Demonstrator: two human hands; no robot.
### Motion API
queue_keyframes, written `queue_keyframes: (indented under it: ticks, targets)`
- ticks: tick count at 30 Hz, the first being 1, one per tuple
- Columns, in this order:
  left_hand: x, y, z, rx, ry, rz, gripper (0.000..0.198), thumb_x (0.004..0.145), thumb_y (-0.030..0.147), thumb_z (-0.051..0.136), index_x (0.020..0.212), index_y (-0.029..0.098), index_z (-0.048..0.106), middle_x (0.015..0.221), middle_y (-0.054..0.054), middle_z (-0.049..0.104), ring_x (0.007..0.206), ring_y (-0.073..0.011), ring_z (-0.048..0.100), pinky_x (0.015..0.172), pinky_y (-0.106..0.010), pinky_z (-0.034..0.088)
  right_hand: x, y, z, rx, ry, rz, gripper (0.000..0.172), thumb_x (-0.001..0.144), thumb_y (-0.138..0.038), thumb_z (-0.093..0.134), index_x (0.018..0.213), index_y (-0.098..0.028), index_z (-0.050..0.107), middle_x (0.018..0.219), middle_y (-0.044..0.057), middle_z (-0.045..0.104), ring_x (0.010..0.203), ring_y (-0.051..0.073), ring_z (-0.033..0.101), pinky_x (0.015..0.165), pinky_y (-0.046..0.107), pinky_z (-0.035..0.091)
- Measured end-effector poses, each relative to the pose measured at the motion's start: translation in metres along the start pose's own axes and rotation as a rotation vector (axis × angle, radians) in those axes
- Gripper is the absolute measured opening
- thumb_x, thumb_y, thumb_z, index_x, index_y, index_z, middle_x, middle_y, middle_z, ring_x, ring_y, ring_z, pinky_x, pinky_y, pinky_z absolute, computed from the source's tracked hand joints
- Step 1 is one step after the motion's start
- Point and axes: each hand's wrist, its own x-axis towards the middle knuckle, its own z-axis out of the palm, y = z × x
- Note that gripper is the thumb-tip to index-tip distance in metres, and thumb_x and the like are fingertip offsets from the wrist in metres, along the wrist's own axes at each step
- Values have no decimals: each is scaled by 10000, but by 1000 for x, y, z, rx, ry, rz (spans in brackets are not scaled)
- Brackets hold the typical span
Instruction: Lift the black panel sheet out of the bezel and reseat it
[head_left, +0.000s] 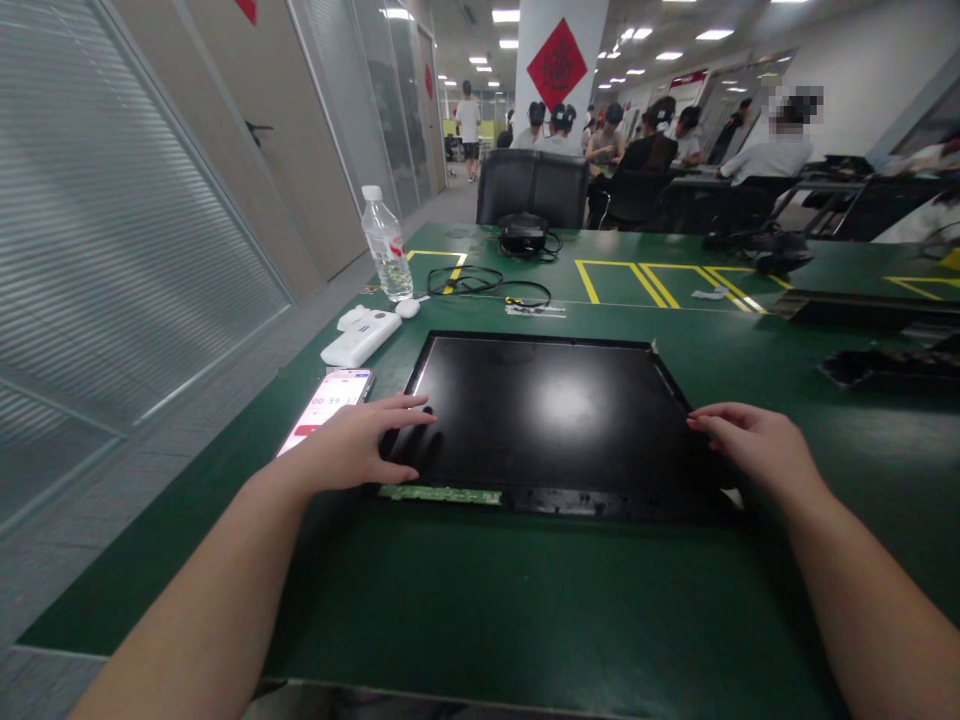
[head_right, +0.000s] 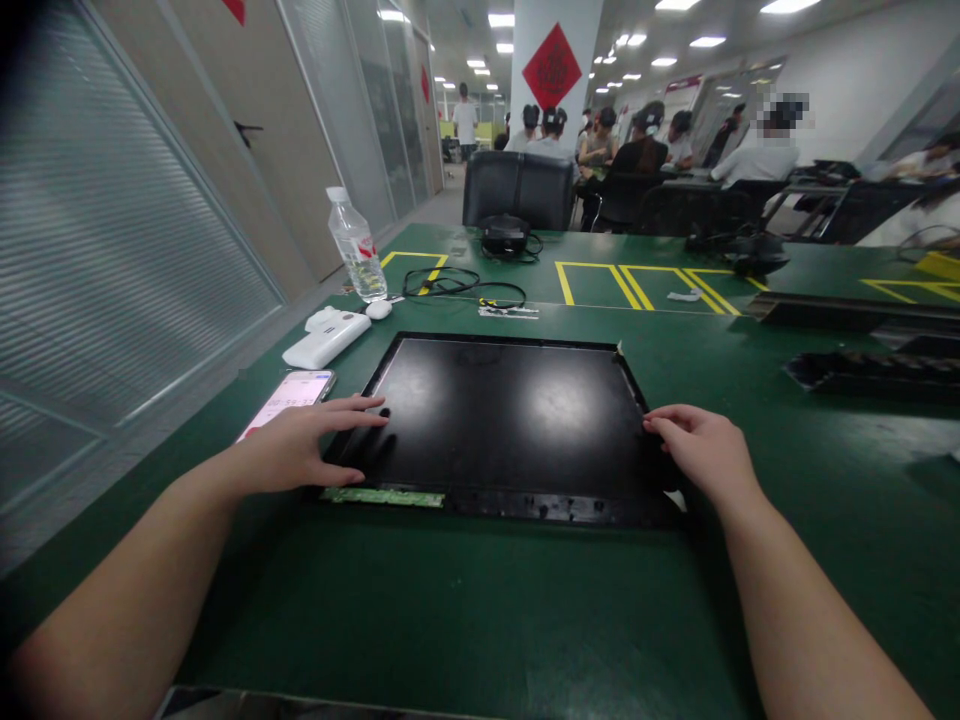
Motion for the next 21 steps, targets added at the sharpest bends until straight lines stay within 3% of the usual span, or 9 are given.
queue_keyframes:
  ticks: [7,14,18,21]
  targets:
    - [3,-3,8,-17,73,-8,780,870,724,650,1476,236,706,1653,-128,577,1504,-390,552,1214,-538,455,-2,-5,-1,6,-11,21,235,695,-426,712,807,-252,823,773,58,790,611,221,678,662,382,530]
    - [13,-10,18,-5,281,-41,558,992,454,452,1331,149,774,1441,-170,740,1314,-363,696,1136,-536,534,-1,-2,0,11,-7,24,245,686,-439,716,805,-257,828,770,59,785,626,227,676,657,385,521]
    - [16,-15,20,19,331,-114,536,955,403,488,1301,120,782,1473,-205,703,1357,-390,656,1185,-558,496,-2,0,1,21,1,-9,292,677,-492,712,810,-261,830,777,58,793,620,231,668,655,395,520]
    - [18,-17,23,40,305,-180,535,955,387,486,1306,112,783,1521,-222,660,1408,-399,618,1209,-551,478,-1,2,1,16,2,-18,304,688,-498,706,829,-258,828,807,61,801,616,228,668,651,393,524]
